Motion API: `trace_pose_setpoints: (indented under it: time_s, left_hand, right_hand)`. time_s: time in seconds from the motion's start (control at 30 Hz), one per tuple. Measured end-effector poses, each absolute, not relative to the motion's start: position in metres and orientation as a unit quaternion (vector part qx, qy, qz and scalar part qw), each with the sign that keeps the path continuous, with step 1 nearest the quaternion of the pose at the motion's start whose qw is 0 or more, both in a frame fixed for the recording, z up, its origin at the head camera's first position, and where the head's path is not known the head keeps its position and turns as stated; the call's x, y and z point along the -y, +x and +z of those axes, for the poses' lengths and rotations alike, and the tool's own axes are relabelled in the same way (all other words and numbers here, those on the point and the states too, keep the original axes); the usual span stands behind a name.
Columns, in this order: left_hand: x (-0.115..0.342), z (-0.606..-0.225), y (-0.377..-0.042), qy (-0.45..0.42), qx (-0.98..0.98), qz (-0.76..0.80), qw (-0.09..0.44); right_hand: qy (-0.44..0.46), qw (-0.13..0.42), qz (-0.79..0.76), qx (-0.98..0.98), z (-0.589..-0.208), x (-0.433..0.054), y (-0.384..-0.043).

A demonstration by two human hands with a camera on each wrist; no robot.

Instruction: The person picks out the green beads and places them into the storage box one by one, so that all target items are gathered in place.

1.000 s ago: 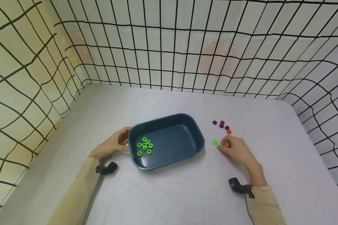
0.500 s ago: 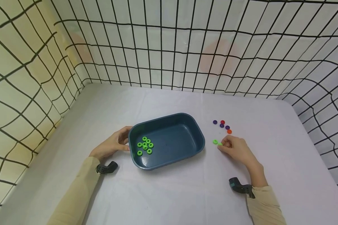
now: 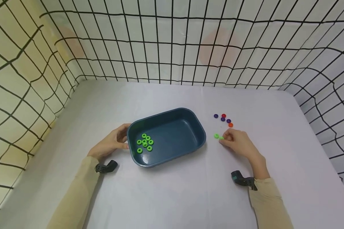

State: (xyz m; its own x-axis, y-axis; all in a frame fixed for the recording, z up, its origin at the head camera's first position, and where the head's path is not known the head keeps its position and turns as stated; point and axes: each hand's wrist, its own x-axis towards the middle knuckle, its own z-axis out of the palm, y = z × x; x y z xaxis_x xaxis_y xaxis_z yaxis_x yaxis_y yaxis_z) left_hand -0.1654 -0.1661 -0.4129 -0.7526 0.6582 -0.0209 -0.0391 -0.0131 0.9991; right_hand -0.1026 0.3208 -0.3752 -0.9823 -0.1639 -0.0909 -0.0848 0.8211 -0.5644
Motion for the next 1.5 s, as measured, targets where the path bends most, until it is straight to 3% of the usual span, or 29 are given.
trace_pose_setpoints:
  time_s: [0.23, 0.43, 0.8, 1.13, 1.5]
  left_hand:
    - [0.169, -0.404, -0.171, 0.219, -0.65, 0.687, 0.242]
    - [0.164, -0.408, -0.168, 0.223, -0.65, 0.679, 0.258]
    - [0.164, -0.408, -0.168, 0.22, -0.647, 0.681, 0.264]
    - [0.163, -0.411, -0.166, 0.226, -0.647, 0.678, 0.266]
    - [0.162, -0.409, -0.168, 0.217, -0.652, 0.678, 0.261]
  right_hand:
    - [-0.067, 0.071, -0.297, -0.95, -0.363, -0.319, -0.122]
    - [-0.059, 0.088, -0.289, -0.952, -0.365, -0.324, -0.115]
    - [-0.099, 0.046, -0.284, -0.953, -0.325, -0.312, -0.138]
    - [-0.24, 0.029, -0.228, -0.943, -0.281, -0.231, -0.183]
    - [-0.418, 0.132, -0.133, -0.889, -0.291, -0.119, -0.202]
